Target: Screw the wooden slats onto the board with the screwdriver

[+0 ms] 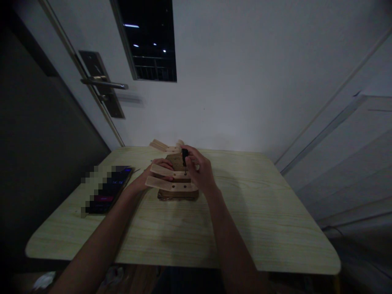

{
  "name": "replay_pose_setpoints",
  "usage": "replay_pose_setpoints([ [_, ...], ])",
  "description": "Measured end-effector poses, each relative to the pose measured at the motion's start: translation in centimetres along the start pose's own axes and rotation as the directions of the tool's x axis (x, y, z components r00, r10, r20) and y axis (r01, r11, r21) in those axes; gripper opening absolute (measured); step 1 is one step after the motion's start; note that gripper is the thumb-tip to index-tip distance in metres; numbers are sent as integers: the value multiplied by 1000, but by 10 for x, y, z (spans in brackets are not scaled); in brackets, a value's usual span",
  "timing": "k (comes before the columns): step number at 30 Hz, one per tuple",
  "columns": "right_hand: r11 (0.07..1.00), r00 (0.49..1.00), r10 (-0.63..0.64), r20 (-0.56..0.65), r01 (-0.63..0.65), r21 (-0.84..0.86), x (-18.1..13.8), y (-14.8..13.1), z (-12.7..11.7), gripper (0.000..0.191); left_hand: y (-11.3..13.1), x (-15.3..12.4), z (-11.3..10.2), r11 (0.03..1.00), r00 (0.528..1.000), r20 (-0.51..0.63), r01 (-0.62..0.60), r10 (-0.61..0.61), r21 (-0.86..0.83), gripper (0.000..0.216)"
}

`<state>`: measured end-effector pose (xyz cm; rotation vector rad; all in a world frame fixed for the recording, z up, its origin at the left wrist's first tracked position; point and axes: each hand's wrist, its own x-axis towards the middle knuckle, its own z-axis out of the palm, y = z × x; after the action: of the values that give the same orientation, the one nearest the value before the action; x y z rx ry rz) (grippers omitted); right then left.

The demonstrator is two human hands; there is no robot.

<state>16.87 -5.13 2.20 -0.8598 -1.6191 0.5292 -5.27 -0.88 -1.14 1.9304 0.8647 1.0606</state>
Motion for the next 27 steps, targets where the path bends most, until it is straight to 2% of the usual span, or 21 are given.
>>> replay_pose_setpoints([
  [8,995,999,-18,-40,14,-103,0,2,1,29,2,-1,0,999,1000,5,11,-11,-33,40],
  [12,998,999,20,-32,-22,-52,0,2,0,34,-2,-2,0,998,1000,11,4,-3,-62,40],
  [17,1000,1000,-14,-5,14,21,0,1,0,35,-2,-2,-1,999,1000,2,-3,3,-47,41],
  [27,999,998,53,-38,-52,8,1,3,1,33,-4,-1,0,999,999,-21,-27,26,-27,39],
])
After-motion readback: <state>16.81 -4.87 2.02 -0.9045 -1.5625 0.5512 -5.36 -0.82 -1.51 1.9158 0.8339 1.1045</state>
